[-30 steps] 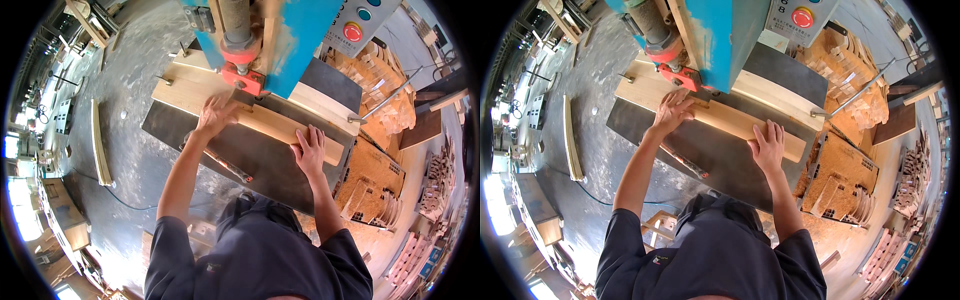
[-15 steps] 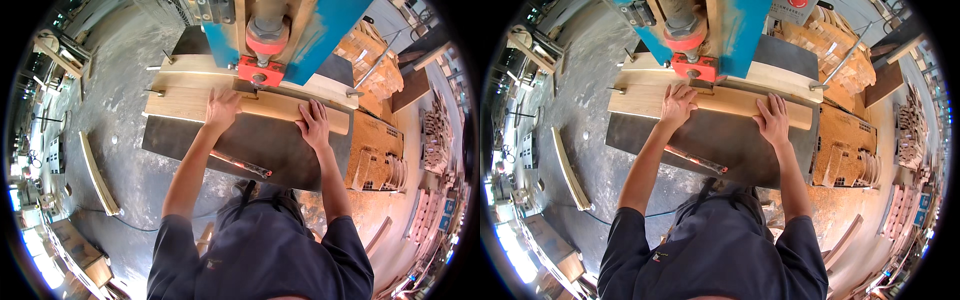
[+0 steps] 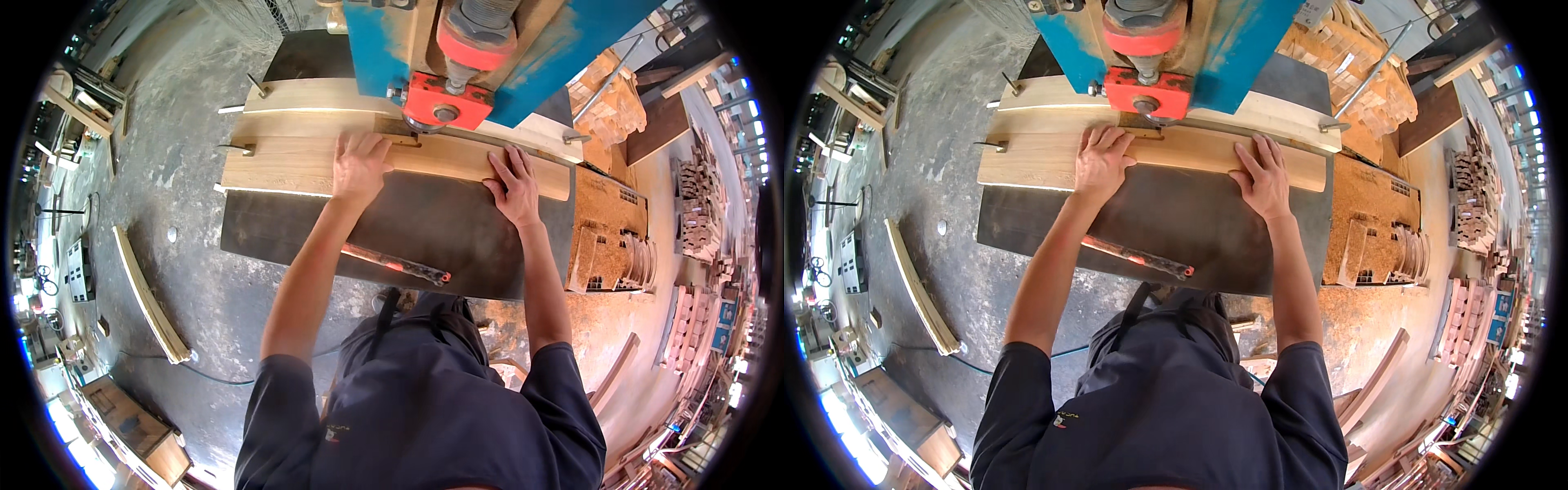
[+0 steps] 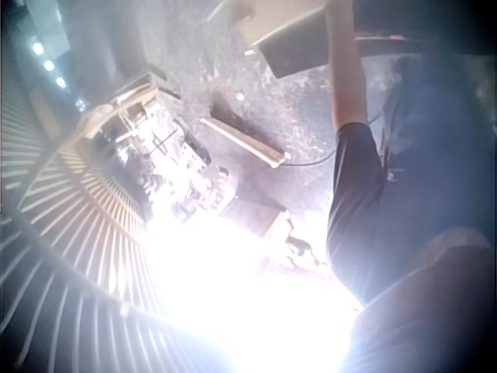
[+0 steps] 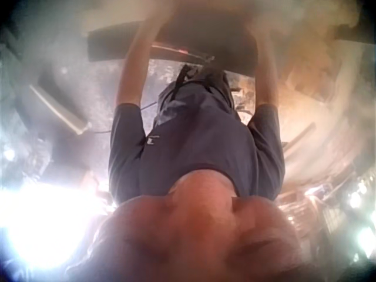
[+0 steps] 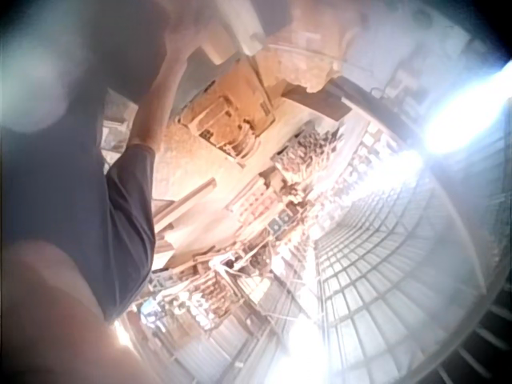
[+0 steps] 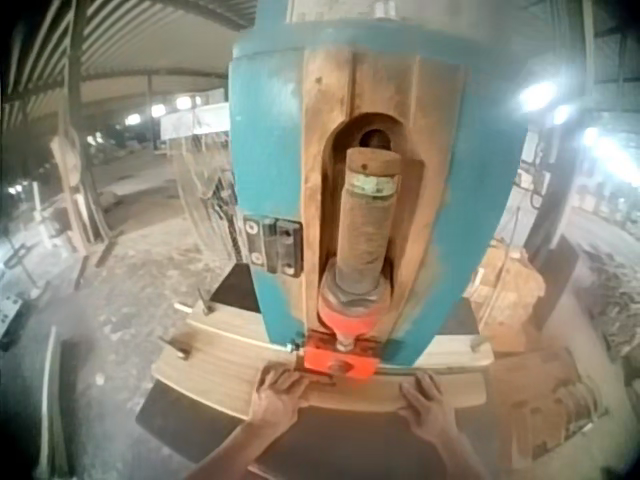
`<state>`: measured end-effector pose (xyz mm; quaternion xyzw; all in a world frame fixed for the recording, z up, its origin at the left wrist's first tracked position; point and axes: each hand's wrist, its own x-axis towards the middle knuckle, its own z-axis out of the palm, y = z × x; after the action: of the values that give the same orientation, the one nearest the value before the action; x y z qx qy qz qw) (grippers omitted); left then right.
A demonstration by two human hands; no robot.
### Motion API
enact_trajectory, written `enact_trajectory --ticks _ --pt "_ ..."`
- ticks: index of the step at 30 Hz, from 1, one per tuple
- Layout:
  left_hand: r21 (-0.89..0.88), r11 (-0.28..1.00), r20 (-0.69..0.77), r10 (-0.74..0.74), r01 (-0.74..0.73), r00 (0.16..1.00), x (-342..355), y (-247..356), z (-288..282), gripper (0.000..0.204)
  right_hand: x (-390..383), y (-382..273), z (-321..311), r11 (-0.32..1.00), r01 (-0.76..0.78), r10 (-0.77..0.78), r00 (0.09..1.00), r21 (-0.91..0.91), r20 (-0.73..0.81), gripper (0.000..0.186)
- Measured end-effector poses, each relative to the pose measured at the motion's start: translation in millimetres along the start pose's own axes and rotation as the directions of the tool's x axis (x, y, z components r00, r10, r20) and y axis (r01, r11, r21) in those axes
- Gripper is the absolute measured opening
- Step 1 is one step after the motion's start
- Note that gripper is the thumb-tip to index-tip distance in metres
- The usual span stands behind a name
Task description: The person operates a vertical spindle moulder to shape the edges of wooden planks. They repeatedly pick up planks from a nearby stack, feed them through the machine, and place the finished pieces onto a growing pile. The person uses an air blower to clear sawdust from the machine table between operations.
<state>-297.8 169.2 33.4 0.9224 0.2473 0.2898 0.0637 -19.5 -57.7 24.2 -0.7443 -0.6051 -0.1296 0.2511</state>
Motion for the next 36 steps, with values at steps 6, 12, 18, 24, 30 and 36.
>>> enact_trajectory --ticks 6,12,18,24,30,36 --pt "0.006 1.0 -0.009 -0.021 0.021 1.0 2 -1 1 0.046 2 3 3 1.0 0.001 -0.001 1.0 -0.003 -0.003 0.058" --pt "0.031 0.999 -0.033 -0.041 0.042 0.999 6 0 4 0.048 6 5 4 1.0 -0.008 0.008 1.0 -0.002 0.005 0.056" --pt "0.032 0.998 -0.04 -0.051 0.053 0.998 9 -1 7 0.049 10 7 5 1.0 -0.004 0.004 1.0 -0.016 0.014 0.055" --pt "0.022 0.998 -0.037 -0.058 0.059 0.998 11 -2 9 0.05 11 9 6 1.0 -0.013 0.012 1.0 0.002 0.013 0.056" --pt "0.024 0.997 -0.03 -0.066 0.067 0.997 11 -4 11 0.048 14 8 5 1.0 0.018 -0.018 1.0 0.016 0.004 0.056" --pt "0.025 0.998 -0.045 -0.061 0.062 0.997 10 -6 15 0.046 19 7 4 0.997 0.061 -0.061 0.998 0.041 0.004 0.055"
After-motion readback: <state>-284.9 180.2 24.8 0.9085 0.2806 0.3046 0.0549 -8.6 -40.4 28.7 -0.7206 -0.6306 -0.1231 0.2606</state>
